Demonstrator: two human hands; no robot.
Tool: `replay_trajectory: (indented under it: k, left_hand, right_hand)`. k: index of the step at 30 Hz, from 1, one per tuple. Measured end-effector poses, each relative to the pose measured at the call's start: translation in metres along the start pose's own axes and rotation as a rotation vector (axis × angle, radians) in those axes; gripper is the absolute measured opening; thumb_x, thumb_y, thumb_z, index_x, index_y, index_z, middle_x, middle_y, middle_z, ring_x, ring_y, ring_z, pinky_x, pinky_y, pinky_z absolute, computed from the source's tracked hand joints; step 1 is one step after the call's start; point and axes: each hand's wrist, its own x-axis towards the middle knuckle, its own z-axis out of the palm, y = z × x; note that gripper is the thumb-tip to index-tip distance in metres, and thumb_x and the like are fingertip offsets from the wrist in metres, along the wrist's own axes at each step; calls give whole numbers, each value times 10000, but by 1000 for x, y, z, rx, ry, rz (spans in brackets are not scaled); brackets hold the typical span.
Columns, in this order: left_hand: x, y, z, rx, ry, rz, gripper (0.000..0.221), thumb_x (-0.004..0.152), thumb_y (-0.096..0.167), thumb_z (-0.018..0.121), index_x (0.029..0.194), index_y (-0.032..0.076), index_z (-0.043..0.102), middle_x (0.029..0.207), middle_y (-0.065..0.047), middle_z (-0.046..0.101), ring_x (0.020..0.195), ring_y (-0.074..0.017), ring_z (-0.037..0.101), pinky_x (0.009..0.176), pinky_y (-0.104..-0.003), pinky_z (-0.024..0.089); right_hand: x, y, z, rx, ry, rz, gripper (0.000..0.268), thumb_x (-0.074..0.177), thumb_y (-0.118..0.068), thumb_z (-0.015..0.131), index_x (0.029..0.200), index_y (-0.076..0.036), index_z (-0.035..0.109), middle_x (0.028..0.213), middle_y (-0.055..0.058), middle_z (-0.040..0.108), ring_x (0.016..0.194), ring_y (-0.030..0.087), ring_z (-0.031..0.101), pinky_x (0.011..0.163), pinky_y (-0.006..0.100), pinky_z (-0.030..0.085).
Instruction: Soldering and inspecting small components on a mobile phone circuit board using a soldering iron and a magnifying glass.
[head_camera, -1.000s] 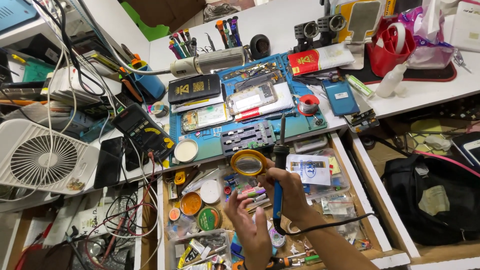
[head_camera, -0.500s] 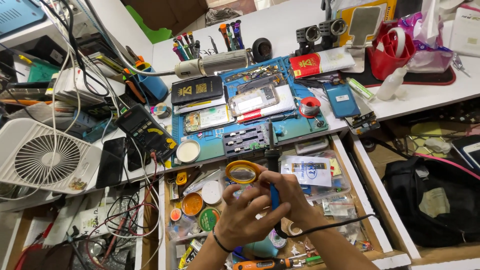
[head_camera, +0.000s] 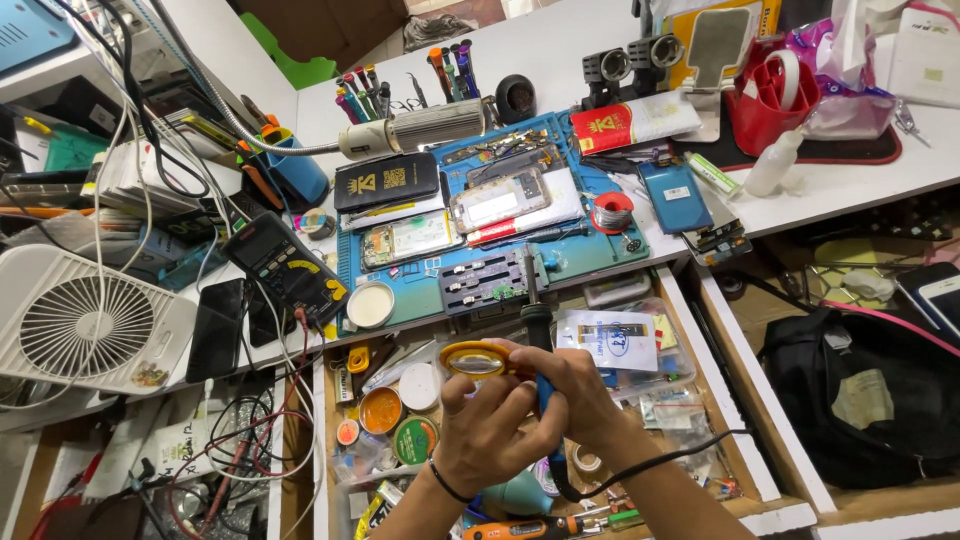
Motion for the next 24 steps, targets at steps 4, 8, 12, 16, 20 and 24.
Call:
replay_trajectory:
  k: [4,8,12,16,20,24]
  left_hand:
    - [7,-7,5,54,144,-49,212,970,69,623,1036,270,620,822,68,666,666,-108,593,865,-362,302]
    - [6,-19,3,78,279,-105,189,1000,86,616,1076,247,553,880,3,632,658,-141,637,867,-419,333]
    - [7,-27,-21,81,320,-78,488,880,38,812,1170,236,472,911,22,629,706,-148,694,895,-455,320]
    - [15,-44,-41,73,445,-107,101,1001,148,579,1045,209,512,692,31,560,622,-150,574,869,-437,333]
    - [1,-84,-47,168,621,-106,236,1072,152,400,1172,4,554,874,-80,634,624,-149,474,858,-489,409]
    - [7,-107,-58,35,833,-332,360,1086,454,459,1198,127,560,734,-53,538,517,-178,528,939,-424,442]
  right_hand:
    - [-5,3,7,41,-28,-29,938,977,-122,723,1590,-250,25,934,119,702,580,215,628,531,351,546]
    - [-18,9,22,137,-103,-50,882,1094,-225,554,1649,-188,-131,715,90,578,502,176,516,446,326,428]
    - [14,-22,9,150,-300,115,617,1055,-172,562,1600,-105,280,618,14,561,430,182,528,452,337,516]
    - [30,-54,-4,163,-520,175,616,916,-94,718,1486,-99,487,1067,136,775,737,243,740,676,363,610]
    - [-6,-68,-29,96,-864,307,702,1000,-241,698,1587,-348,328,978,70,697,764,263,646,650,405,522]
    - [-53,-92,-69,221,-1022,332,643,1041,-278,626,1606,-261,317,1356,118,683,1079,285,725,872,398,557]
